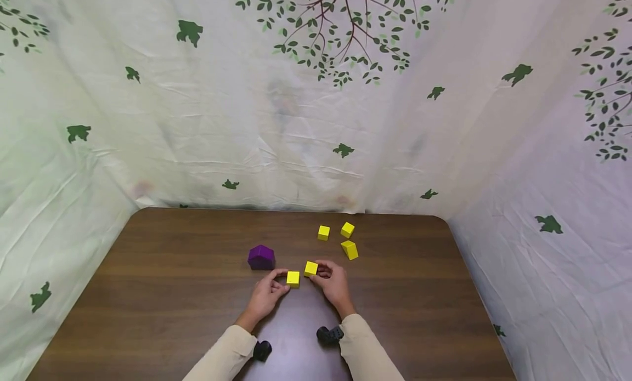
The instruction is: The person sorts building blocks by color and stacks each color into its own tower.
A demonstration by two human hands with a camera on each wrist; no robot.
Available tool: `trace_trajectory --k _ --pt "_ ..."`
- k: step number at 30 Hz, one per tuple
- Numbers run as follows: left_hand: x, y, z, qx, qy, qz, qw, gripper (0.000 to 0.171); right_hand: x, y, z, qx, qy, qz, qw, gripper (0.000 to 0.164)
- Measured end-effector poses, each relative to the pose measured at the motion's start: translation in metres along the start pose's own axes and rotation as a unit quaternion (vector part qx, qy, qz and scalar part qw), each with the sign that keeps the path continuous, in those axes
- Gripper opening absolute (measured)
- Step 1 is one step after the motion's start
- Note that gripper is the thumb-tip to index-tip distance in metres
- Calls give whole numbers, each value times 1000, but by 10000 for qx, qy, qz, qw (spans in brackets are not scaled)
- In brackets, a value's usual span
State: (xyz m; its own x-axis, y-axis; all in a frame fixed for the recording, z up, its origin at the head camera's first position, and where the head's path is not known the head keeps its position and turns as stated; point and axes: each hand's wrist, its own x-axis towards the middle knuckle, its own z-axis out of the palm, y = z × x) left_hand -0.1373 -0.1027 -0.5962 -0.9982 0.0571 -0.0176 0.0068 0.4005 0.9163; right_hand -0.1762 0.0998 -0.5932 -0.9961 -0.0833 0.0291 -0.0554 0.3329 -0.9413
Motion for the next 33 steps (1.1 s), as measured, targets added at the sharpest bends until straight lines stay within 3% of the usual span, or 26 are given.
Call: trace_trajectory --k 12,18,20,27,33 --pt "0 1 0 35 9 95 9999 37 -16 -1 2 -65 -158 -62 9998 38" --pt "0 0 1 30 56 21 10000 37 -17 -2 4 30 -150 -85 9998 37" --pt "0 1 1 40 58 125 9999 37 -17 -1 4 -23 -125 -110 9999 37" --pt "0 1 1 16 58 24 10000 37 -16 0 5 -375 -205 -123 9990 37" --pt "0 2 1 34 35 51 10000 37 -17 1 5 -303 -212 -218 9991 37"
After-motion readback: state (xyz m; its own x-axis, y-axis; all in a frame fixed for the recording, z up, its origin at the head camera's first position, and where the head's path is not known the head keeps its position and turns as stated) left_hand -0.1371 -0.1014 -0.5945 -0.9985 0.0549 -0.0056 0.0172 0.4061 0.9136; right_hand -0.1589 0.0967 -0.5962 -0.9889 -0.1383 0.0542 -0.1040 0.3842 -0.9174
